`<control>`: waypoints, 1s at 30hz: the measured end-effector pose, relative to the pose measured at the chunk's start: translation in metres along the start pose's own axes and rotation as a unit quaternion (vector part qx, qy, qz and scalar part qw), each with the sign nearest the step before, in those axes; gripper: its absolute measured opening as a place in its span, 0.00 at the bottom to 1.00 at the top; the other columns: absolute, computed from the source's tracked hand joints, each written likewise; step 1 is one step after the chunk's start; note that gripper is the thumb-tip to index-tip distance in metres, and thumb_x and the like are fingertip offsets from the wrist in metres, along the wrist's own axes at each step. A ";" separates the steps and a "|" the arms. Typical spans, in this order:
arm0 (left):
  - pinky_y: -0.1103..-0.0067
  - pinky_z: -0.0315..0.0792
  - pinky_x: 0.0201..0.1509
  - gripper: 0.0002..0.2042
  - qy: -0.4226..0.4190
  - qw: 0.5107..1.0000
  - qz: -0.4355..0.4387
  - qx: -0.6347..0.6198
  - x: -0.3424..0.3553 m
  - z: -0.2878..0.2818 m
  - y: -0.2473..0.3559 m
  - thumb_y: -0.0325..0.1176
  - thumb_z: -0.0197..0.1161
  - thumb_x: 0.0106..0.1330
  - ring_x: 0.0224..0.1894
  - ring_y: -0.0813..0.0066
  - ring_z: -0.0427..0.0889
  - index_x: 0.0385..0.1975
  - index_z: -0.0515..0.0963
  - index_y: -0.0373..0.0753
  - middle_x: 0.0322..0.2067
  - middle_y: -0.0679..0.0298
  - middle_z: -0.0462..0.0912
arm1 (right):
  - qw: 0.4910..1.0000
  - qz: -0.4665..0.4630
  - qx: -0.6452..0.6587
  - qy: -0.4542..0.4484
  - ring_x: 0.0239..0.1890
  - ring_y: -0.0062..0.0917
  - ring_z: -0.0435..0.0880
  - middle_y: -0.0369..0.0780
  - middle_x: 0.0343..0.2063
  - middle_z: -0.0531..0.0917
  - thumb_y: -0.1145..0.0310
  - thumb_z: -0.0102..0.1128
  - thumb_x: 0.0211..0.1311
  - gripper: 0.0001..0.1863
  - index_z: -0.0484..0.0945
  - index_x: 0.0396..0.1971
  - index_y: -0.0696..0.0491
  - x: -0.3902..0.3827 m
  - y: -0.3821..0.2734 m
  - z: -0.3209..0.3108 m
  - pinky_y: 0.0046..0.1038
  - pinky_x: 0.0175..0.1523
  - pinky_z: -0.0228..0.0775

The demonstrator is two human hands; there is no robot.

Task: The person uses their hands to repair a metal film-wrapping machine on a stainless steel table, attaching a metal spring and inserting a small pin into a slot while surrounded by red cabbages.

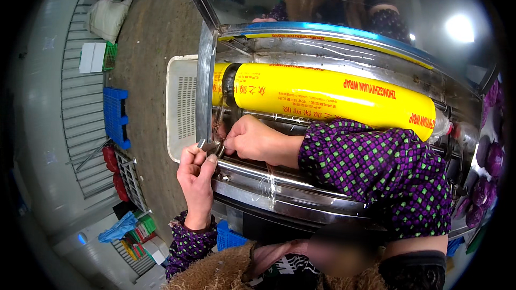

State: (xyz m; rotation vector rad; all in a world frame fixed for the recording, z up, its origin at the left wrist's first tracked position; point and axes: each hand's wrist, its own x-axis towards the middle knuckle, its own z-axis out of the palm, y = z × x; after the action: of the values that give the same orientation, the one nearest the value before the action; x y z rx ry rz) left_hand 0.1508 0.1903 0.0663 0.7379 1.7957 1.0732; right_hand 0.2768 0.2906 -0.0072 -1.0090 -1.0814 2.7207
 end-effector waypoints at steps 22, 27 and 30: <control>0.92 0.55 0.30 0.07 0.000 0.998 0.046 0.035 -0.005 0.011 0.001 0.19 0.56 0.63 0.27 0.92 0.58 0.40 0.71 0.33 0.26 0.77 0.64 | 0.996 -0.010 0.016 -0.082 0.14 0.14 0.64 0.33 0.13 0.73 0.71 0.59 0.60 0.08 0.80 0.26 0.60 0.008 0.005 -0.021 0.20 0.20 0.53; 0.92 0.55 0.31 0.07 0.002 0.999 0.040 0.019 -0.006 0.007 -0.002 0.19 0.56 0.63 0.27 0.93 0.59 0.40 0.71 0.34 0.26 0.77 0.65 | 0.996 -0.029 -0.028 -0.080 0.17 0.12 0.66 0.31 0.14 0.73 0.68 0.61 0.61 0.08 0.80 0.27 0.58 0.005 0.003 -0.017 0.19 0.22 0.57; 0.92 0.55 0.30 0.07 0.002 0.999 0.037 0.000 -0.005 0.009 -0.002 0.19 0.56 0.63 0.27 0.93 0.59 0.39 0.71 0.34 0.26 0.77 0.66 | 0.993 -0.068 -0.076 -0.054 0.20 0.12 0.69 0.31 0.16 0.75 0.69 0.60 0.61 0.08 0.80 0.27 0.58 0.002 0.008 -0.014 0.20 0.24 0.60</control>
State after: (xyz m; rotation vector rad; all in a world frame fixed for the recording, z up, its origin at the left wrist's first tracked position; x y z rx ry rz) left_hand 0.1611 0.1882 0.0641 0.8088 1.7836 1.1236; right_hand 0.2848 0.2933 -0.0206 -0.7791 -1.3405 2.6433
